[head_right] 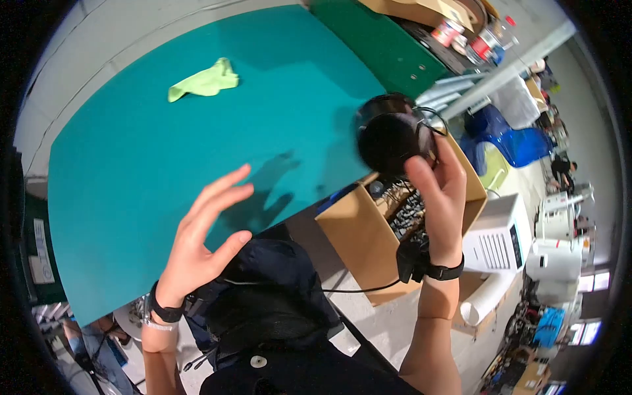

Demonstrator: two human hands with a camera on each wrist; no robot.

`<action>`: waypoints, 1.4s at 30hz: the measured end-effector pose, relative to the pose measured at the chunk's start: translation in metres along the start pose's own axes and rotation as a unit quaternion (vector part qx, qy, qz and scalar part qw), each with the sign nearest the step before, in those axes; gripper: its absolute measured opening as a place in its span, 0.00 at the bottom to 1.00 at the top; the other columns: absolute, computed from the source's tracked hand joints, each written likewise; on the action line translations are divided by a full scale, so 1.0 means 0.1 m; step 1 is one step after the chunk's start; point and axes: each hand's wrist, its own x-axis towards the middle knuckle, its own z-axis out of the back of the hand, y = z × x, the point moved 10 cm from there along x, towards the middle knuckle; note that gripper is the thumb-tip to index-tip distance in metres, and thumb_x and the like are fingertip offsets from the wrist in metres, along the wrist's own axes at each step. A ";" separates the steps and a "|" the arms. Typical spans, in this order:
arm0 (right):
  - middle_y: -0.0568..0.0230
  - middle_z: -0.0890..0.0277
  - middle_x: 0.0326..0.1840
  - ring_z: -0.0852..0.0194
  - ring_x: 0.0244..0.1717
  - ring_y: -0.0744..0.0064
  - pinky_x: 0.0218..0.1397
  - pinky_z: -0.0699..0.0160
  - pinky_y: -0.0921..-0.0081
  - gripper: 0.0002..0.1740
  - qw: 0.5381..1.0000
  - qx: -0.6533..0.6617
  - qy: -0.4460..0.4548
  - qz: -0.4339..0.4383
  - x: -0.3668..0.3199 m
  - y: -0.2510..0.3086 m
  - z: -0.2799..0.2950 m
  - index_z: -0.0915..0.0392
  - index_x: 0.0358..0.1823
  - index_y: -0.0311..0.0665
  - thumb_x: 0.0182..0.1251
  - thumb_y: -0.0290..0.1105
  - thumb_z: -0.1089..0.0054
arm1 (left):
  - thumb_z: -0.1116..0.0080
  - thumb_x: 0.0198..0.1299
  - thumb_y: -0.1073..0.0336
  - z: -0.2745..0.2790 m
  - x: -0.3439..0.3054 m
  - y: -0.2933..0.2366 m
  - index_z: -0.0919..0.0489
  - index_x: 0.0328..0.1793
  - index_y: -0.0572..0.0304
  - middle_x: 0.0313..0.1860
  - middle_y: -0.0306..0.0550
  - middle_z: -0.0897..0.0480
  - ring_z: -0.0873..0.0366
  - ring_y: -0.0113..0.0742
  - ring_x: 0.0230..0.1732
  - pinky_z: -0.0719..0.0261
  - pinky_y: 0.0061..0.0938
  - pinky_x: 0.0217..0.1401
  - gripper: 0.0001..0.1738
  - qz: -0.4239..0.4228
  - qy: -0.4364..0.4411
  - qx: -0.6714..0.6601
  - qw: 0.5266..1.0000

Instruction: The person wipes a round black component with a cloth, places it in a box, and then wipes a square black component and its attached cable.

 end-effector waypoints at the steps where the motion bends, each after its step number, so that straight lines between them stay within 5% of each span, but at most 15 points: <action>1: 0.80 0.40 0.23 0.47 0.21 0.91 0.24 0.50 0.88 0.12 0.999 0.001 -0.039 -0.017 0.00 -0.13 0.28 0.27 0.50 0.33 0.70 0.32 0.43 | 0.37 0.54 0.74 -0.13 -0.02 0.13 0.24 0.60 0.62 0.70 0.52 0.30 0.32 0.49 0.69 0.35 0.41 0.71 0.24 0.056 -0.004 -0.058 0.997; 3: 0.83 0.46 0.17 0.53 0.18 0.90 0.22 0.58 0.85 0.10 0.995 -0.036 -0.067 -0.068 -0.03 -0.55 0.72 0.28 0.36 0.41 0.75 0.37 0.49 | 0.37 0.55 0.75 -0.31 -0.05 0.21 0.23 0.58 0.60 0.69 0.50 0.29 0.32 0.49 0.70 0.35 0.40 0.71 0.23 0.078 0.014 -0.043 0.996; 6: 0.80 0.41 0.18 0.51 0.17 0.90 0.20 0.54 0.87 0.12 0.977 -0.063 -0.078 -0.187 -0.19 -1.51 1.19 0.31 0.32 0.42 0.75 0.38 0.49 | 0.37 0.55 0.75 -0.48 -0.08 0.36 0.22 0.57 0.59 0.68 0.49 0.28 0.31 0.49 0.69 0.34 0.39 0.70 0.21 0.074 0.024 -0.016 0.997; 8: 0.77 0.35 0.21 0.49 0.17 0.90 0.18 0.51 0.87 0.12 0.941 0.105 -0.114 -0.301 -0.34 -2.09 1.25 0.32 0.31 0.42 0.75 0.38 0.48 | 0.37 0.55 0.75 -0.50 -0.06 0.39 0.22 0.56 0.59 0.67 0.49 0.27 0.31 0.48 0.69 0.33 0.39 0.70 0.20 0.067 0.021 0.006 0.998; 10: 0.75 0.32 0.25 0.48 0.16 0.89 0.15 0.52 0.87 0.09 0.898 0.181 -0.118 -0.384 -0.50 -2.87 1.53 0.27 0.37 0.38 0.73 0.36 0.46 | 0.37 0.55 0.74 -0.53 -0.07 0.47 0.22 0.55 0.57 0.66 0.47 0.26 0.31 0.53 0.67 0.37 0.43 0.72 0.20 0.095 0.026 0.003 0.995; 13: 0.76 0.34 0.28 0.47 0.18 0.88 0.17 0.53 0.86 0.12 0.903 0.101 -0.160 -0.385 -0.57 -3.46 1.74 0.23 0.49 0.31 0.71 0.30 0.49 | 0.38 0.54 0.75 -0.54 -0.02 0.48 0.21 0.53 0.58 0.65 0.47 0.25 0.29 0.50 0.65 0.34 0.41 0.69 0.19 0.091 0.017 0.028 0.995; 16: 0.74 0.33 0.25 0.45 0.18 0.87 0.17 0.52 0.86 0.11 0.898 0.025 -0.122 -0.421 -0.56 -4.09 1.67 0.22 0.45 0.33 0.72 0.30 0.52 | 0.39 0.53 0.76 -0.50 -0.01 0.51 0.20 0.52 0.58 0.64 0.47 0.24 0.28 0.49 0.64 0.33 0.40 0.68 0.18 0.107 -0.018 0.019 0.994; 24: 0.71 0.30 0.25 0.40 0.16 0.80 0.18 0.45 0.79 0.14 0.909 -0.135 -0.096 -0.383 -0.22 -4.75 1.86 0.22 0.37 0.35 0.73 0.33 0.56 | 0.42 0.52 0.79 -0.49 0.00 0.57 0.19 0.48 0.62 0.60 0.52 0.22 0.24 0.49 0.61 0.28 0.40 0.63 0.16 0.122 -0.032 -0.001 0.992; 26: 0.72 0.27 0.29 0.40 0.15 0.83 0.17 0.47 0.83 0.12 0.941 -0.251 -0.012 -0.225 -0.03 -4.88 1.94 0.24 0.43 0.38 0.74 0.37 0.55 | 0.42 0.52 0.79 -0.49 0.00 0.57 0.18 0.47 0.62 0.60 0.52 0.22 0.25 0.50 0.61 0.28 0.40 0.63 0.15 0.124 -0.025 0.012 0.992; 31: 0.67 0.18 0.41 0.28 0.47 0.81 0.39 0.32 0.78 0.15 0.945 -0.083 -0.049 -0.314 -0.21 -4.37 1.75 0.25 0.45 0.43 0.77 0.44 0.59 | 0.41 0.51 0.78 -0.49 -0.02 0.60 0.18 0.46 0.62 0.59 0.52 0.21 0.24 0.49 0.60 0.30 0.41 0.64 0.14 0.134 -0.021 0.017 0.991; 36: 0.61 0.17 0.44 0.23 0.39 0.77 0.40 0.27 0.72 0.14 0.913 -0.061 -0.033 -0.401 -0.56 -4.98 1.94 0.25 0.46 0.41 0.74 0.43 0.53 | 0.40 0.52 0.76 -0.49 -0.01 0.60 0.17 0.45 0.61 0.58 0.51 0.21 0.24 0.49 0.59 0.32 0.43 0.66 0.13 0.140 -0.015 0.026 0.990; 38: 0.60 0.17 0.40 0.21 0.36 0.76 0.39 0.25 0.70 0.13 0.856 -0.251 0.049 -0.448 -0.73 -5.26 2.04 0.24 0.47 0.37 0.70 0.38 0.46 | 0.40 0.51 0.76 -0.50 0.00 0.59 0.17 0.43 0.61 0.57 0.52 0.20 0.24 0.50 0.59 0.32 0.45 0.67 0.12 0.145 -0.015 0.041 0.988; 39: 0.56 0.18 0.35 0.18 0.38 0.67 0.40 0.22 0.67 0.15 0.848 -0.332 0.052 -0.410 -0.72 -5.43 2.18 0.24 0.48 0.33 0.65 0.34 0.40 | 0.40 0.51 0.76 -0.48 0.01 0.59 0.17 0.43 0.61 0.57 0.52 0.20 0.24 0.50 0.59 0.32 0.45 0.67 0.12 0.150 -0.021 0.040 0.988; 40: 0.53 0.20 0.29 0.18 0.39 0.53 0.43 0.21 0.64 0.18 0.866 -0.426 0.055 -0.257 -0.61 -5.27 2.16 0.24 0.49 0.32 0.60 0.33 0.38 | 0.41 0.53 0.74 -0.51 0.04 0.56 0.17 0.43 0.62 0.57 0.54 0.20 0.24 0.52 0.59 0.33 0.46 0.68 0.10 0.139 0.001 0.066 0.988; 42: 0.44 0.21 0.36 0.21 0.43 0.41 0.47 0.22 0.60 0.22 0.831 -0.518 0.095 -0.180 -0.51 -5.29 2.13 0.25 0.52 0.32 0.55 0.32 0.37 | 0.42 0.55 0.73 -0.54 0.04 0.56 0.17 0.42 0.64 0.56 0.57 0.21 0.24 0.53 0.60 0.34 0.47 0.68 0.09 0.142 0.016 0.092 0.985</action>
